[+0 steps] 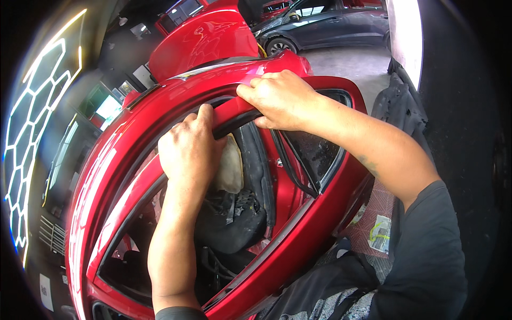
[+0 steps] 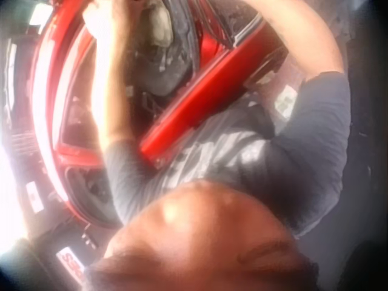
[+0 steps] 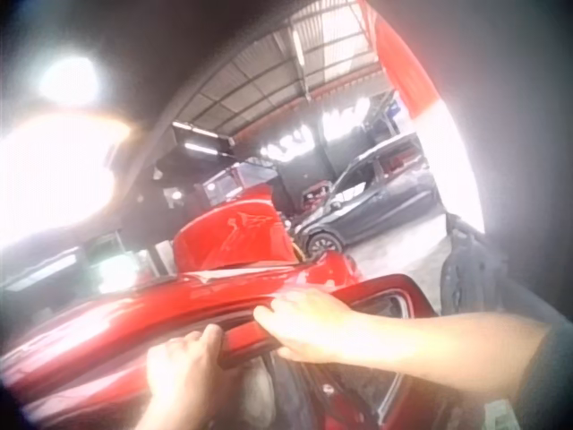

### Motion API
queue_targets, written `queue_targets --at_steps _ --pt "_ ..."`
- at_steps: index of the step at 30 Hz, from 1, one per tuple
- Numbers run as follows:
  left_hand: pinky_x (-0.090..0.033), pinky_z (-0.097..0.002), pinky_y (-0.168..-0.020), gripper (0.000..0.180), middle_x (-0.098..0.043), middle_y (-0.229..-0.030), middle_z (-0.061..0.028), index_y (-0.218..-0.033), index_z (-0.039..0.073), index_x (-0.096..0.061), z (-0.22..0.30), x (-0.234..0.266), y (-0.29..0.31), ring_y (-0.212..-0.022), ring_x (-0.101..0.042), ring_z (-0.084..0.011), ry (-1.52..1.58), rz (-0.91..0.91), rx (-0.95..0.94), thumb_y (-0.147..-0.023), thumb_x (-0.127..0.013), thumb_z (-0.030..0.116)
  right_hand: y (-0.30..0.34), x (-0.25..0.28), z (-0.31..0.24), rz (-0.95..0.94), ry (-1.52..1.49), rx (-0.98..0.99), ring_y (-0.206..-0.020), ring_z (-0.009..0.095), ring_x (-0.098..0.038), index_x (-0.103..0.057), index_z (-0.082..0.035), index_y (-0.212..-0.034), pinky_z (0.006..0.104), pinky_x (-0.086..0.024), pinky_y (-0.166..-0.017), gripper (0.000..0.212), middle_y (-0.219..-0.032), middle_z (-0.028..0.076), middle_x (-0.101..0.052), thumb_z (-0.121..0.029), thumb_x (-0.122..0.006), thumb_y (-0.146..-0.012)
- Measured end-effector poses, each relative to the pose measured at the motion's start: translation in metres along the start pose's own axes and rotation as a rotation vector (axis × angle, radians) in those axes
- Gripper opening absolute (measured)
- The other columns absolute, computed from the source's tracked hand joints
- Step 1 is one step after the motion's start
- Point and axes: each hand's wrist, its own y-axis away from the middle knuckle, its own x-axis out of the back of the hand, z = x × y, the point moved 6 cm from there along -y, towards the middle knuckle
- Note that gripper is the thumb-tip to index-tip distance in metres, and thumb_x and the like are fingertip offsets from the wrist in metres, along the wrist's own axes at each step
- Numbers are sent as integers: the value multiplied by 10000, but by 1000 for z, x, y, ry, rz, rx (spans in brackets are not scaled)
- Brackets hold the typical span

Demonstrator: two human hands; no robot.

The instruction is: The person installs a black rubber weatherstrip along the upper edge of a red car door frame. They align and press the strip into place, then remove it and reposition it. The person also handles a plastic bag and a bundle of black cables inside the door cavity.

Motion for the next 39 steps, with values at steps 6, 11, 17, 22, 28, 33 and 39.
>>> queue_targets --at_steps 6,11,17,22,28,33,39 --pt "-621 -484 -821 441 -813 -1015 -111 -1094 119 -689 -1 3 -2 -981 -804 -355 34 -7 -5 -805 -948 328 -16 2 4 -62 29 141 -941 409 -791 -683 -33 -1171 511 -631 -861 484 -948 164 -775 -255 -930 -819" --pt "-618 -474 -862 518 -799 -1053 -112 -1190 113 -693 -2 0 5 -1018 -796 -345 4 -51 -12 -816 -947 364 19 -9 -2 107 -69 -89 -1352 369 -643 -599 -151 -1544 514 -518 -1132 818 -1318 167 -706 -307 -941 -818" --pt "-615 -458 -895 617 -764 -1110 -128 -1276 80 -664 19 9 10 -1051 -775 -358 46 150 -185 -828 -941 402 98 -30 -10 335 -193 -525 -1644 448 -311 -310 -152 -1757 615 -278 -1328 1129 -1750 231 -360 -362 -913 -826" --pt "-627 -487 -881 604 -763 -1108 -148 -1261 72 -652 46 -11 -24 -1042 -780 -380 57 26 -259 -836 -936 392 107 -48 -20 565 -242 -651 -1562 437 -403 -482 -138 -1655 614 -339 -1275 951 -1656 201 -453 -369 -916 -841" --pt "-634 -501 -844 533 -798 -1013 -150 -1160 82 -660 54 -16 -32 -1000 -802 -359 46 -53 -207 -852 -904 443 65 -21 12 310 -92 -441 -1608 426 -403 -500 -90 -1648 577 -268 -1357 1005 -1652 242 -518 -463 -900 -805" --pt "-630 -503 -852 501 -808 -988 -145 -1151 92 -690 53 -17 -29 -1000 -803 -362 53 -63 -129 -854 -894 440 39 -9 18 -13 -196 -347 -1519 409 -519 -580 -12 -1543 541 -396 -1298 905 -1548 224 -616 -410 -918 -804" --pt "-622 -526 -887 498 -821 -1056 -163 -1242 100 -723 57 -20 -32 -1029 -803 -380 62 -73 -101 -893 -850 432 24 -11 22 52 -217 -291 -1283 411 -689 -683 -21 -1365 514 -568 -1091 704 -1295 202 -751 -229 -944 -744"
